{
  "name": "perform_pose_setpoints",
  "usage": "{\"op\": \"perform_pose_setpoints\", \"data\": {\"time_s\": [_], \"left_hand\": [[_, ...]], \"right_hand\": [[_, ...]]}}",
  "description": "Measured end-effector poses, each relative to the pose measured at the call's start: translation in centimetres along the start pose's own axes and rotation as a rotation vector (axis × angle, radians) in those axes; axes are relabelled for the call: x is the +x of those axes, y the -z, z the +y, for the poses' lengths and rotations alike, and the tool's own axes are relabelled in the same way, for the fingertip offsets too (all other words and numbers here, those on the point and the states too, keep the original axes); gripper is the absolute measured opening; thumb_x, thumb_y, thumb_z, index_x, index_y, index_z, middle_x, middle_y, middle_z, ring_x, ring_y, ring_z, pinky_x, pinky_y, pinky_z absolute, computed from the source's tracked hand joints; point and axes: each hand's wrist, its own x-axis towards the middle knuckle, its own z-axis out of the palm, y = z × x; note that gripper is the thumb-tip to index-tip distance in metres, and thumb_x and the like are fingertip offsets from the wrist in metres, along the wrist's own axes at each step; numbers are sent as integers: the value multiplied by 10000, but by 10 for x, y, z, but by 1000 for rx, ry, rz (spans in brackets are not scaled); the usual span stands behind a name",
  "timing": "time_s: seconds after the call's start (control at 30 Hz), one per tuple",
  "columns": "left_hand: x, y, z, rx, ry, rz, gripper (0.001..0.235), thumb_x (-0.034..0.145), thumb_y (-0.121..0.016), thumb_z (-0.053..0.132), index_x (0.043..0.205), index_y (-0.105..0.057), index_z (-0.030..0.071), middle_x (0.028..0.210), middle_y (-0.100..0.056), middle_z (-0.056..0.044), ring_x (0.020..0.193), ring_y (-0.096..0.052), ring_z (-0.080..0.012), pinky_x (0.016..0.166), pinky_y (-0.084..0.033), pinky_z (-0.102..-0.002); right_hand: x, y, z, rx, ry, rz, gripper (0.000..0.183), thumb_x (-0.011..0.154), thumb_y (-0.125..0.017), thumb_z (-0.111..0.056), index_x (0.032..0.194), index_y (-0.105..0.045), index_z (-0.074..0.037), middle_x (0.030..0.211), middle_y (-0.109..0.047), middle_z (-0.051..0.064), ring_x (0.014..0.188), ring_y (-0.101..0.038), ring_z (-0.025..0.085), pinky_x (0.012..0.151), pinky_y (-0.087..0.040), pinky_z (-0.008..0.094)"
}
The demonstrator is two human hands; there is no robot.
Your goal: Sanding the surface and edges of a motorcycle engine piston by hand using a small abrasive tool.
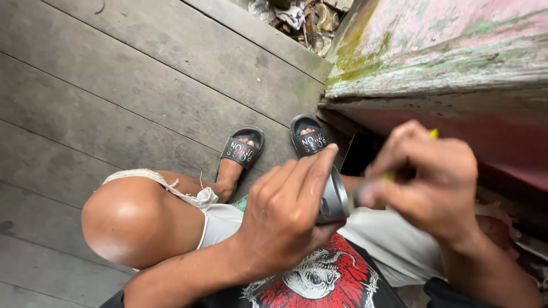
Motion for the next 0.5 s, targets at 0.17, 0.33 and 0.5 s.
{"op": "perform_pose_setpoints", "data": {"time_s": [0.17,0.33,0.5], "left_hand": [[-4,4,0,-11,36,10,814,713,-850,154,1371,-474,-143,1141,-661,-207,870,-632,-314,776,-506,-407],[-7,0,-8,58,31,28,826,715,-851,145,1390,-467,-135,1180,-660,-234,903,-644,-339,794,-511,-425],[-3,-3,-6,41,16,33,858,696,-871,166,1388,-470,-143,1158,-658,-223,862,-627,-315,764,-500,-406]], "right_hand": [[-3,-1,4,-88,-49,55,277,600,-911,-145,752,-731,1,670,-625,65,488,-443,104,455,-346,236],[-2,-7,12,-48,-88,5,277,563,-923,-122,722,-714,-32,649,-608,34,534,-475,115,502,-382,253],[-3,1,14,65,-118,77,169,751,-806,-94,738,-666,1,693,-636,37,529,-392,86,510,-300,225]]}}
